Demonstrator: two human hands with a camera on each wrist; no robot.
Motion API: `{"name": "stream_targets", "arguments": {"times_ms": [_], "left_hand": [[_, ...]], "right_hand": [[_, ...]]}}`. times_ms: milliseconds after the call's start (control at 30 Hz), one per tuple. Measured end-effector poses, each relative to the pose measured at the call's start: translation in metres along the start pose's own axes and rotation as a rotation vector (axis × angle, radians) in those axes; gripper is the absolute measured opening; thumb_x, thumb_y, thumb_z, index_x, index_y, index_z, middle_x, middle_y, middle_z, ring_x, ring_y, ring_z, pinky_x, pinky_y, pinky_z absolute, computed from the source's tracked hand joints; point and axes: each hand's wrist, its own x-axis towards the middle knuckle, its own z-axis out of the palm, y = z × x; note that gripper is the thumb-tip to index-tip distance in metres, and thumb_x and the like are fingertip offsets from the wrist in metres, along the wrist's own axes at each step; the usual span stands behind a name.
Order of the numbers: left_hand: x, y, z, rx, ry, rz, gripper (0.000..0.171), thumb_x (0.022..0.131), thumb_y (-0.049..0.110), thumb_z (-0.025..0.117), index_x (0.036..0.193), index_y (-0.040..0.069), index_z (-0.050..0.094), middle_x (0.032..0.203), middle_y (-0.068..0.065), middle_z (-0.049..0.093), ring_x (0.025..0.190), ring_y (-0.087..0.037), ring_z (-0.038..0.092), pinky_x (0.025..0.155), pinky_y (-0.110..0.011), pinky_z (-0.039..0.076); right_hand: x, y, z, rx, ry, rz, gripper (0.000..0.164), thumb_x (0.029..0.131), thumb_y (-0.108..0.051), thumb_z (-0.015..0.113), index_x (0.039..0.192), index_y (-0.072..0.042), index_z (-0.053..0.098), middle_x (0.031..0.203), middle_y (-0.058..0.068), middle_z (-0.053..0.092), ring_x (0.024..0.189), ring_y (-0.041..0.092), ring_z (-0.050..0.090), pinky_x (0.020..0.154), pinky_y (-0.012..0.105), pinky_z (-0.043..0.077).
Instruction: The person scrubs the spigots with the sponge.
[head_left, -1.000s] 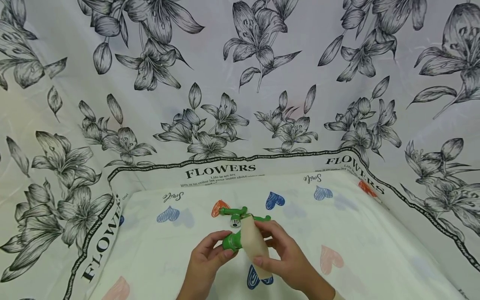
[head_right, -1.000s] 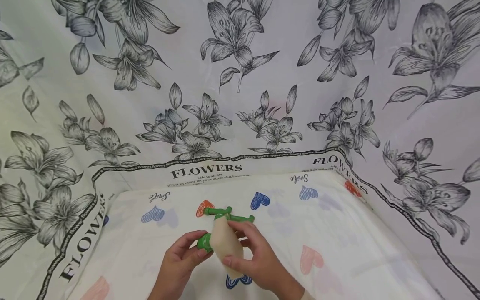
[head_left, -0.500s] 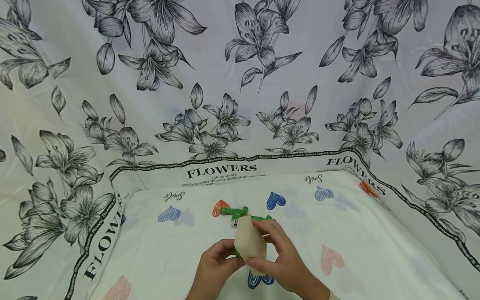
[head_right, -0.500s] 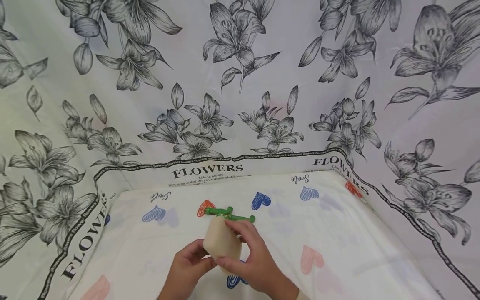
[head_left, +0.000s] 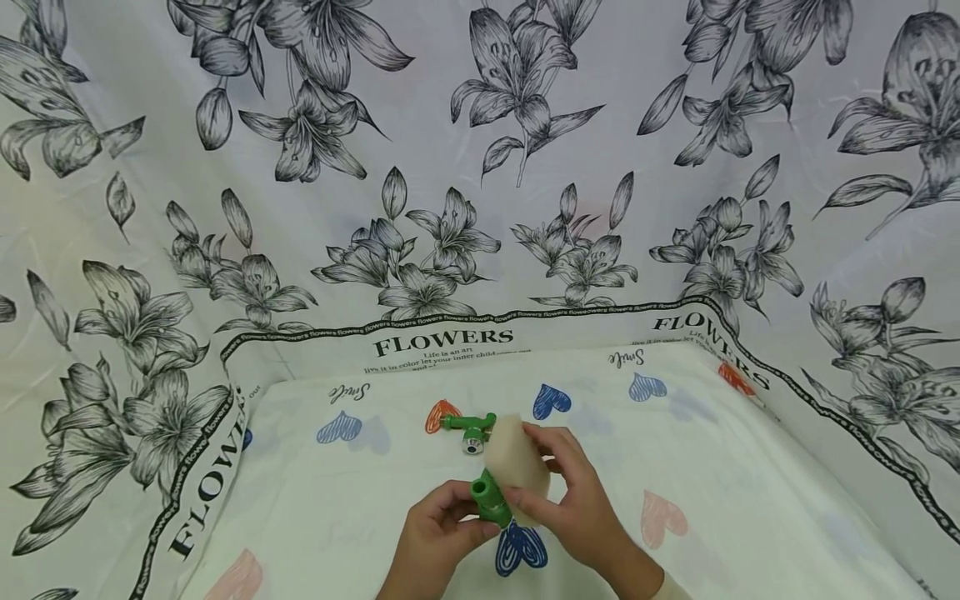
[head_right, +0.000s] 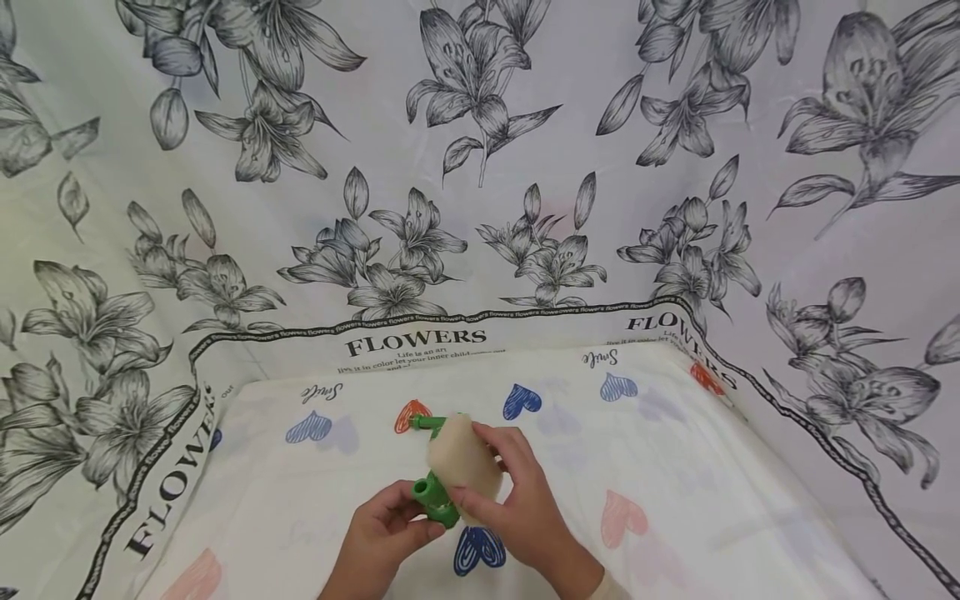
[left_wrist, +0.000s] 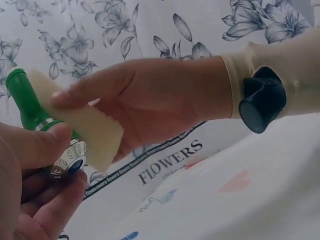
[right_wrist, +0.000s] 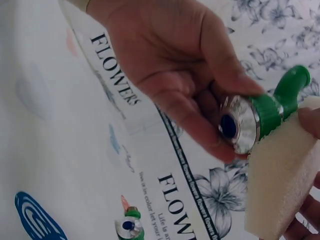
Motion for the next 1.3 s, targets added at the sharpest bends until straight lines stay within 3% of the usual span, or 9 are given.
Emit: {"name": "stream_targets", "arguments": {"times_ms": [233, 433, 633, 833, 967, 1300], "left_hand": [[-0.002, 0.003, 0.001, 0.032, 0.016, 0.003, 0.036, 0.094, 0.003, 0.085, 0.127, -0.004, 0.071, 0.126, -0.022, 0.071, 0.117, -0.034, 0.071, 0.101, -0.041, 0.059], [-0.001, 0.001, 0.001, 0.04, 0.056, -0.006, 0.039, 0.093, 0.004, 0.087, 0.128, -0.004, 0.072, 0.126, -0.02, 0.073, 0.116, -0.033, 0.072, 0.1, -0.041, 0.059], [0.001, -0.001, 0.0, 0.035, 0.121, -0.038, 0.042, 0.094, 0.005, 0.086, 0.131, -0.005, 0.071, 0.126, -0.02, 0.073, 0.116, -0.031, 0.072, 0.099, -0.039, 0.06], [0.004, -0.004, 0.0, 0.008, 0.179, -0.036, 0.039, 0.097, -0.002, 0.078, 0.132, -0.013, 0.066, 0.127, -0.024, 0.071, 0.115, -0.025, 0.073, 0.097, -0.036, 0.061], [0.003, -0.005, 0.0, -0.008, 0.175, -0.038, 0.038, 0.097, -0.004, 0.077, 0.132, -0.014, 0.065, 0.125, -0.025, 0.071, 0.114, -0.025, 0.073, 0.097, -0.036, 0.061], [0.0, 0.002, 0.003, 0.011, 0.135, -0.078, 0.045, 0.095, 0.009, 0.086, 0.133, -0.006, 0.068, 0.129, -0.021, 0.07, 0.117, -0.032, 0.071, 0.1, -0.039, 0.06]], "right_hand": [[0.003, 0.003, -0.003, -0.016, 0.02, 0.105, 0.072, 0.093, -0.027, 0.09, 0.157, -0.025, 0.056, 0.138, -0.006, 0.059, 0.121, 0.022, 0.059, 0.099, 0.04, 0.057], [0.001, 0.004, -0.001, 0.014, -0.011, 0.123, 0.07, 0.095, -0.029, 0.089, 0.157, -0.027, 0.056, 0.139, -0.006, 0.058, 0.122, 0.023, 0.058, 0.1, 0.042, 0.056], [-0.004, -0.002, 0.002, 0.059, -0.1, 0.044, 0.068, 0.096, -0.027, 0.087, 0.156, -0.03, 0.056, 0.139, -0.005, 0.059, 0.12, 0.024, 0.058, 0.096, 0.041, 0.057], [-0.009, -0.008, 0.006, 0.085, -0.182, -0.071, 0.068, 0.097, -0.024, 0.087, 0.158, -0.027, 0.055, 0.145, -0.002, 0.059, 0.122, 0.023, 0.059, 0.092, 0.04, 0.058], [-0.008, -0.01, 0.006, 0.064, -0.17, -0.074, 0.07, 0.095, -0.025, 0.089, 0.157, -0.027, 0.056, 0.144, -0.004, 0.059, 0.122, 0.022, 0.059, 0.092, 0.04, 0.058], [0.001, 0.002, 0.001, 0.009, -0.1, 0.031, 0.069, 0.095, -0.03, 0.089, 0.156, -0.027, 0.057, 0.136, -0.006, 0.059, 0.119, 0.023, 0.057, 0.096, 0.041, 0.058]]}}
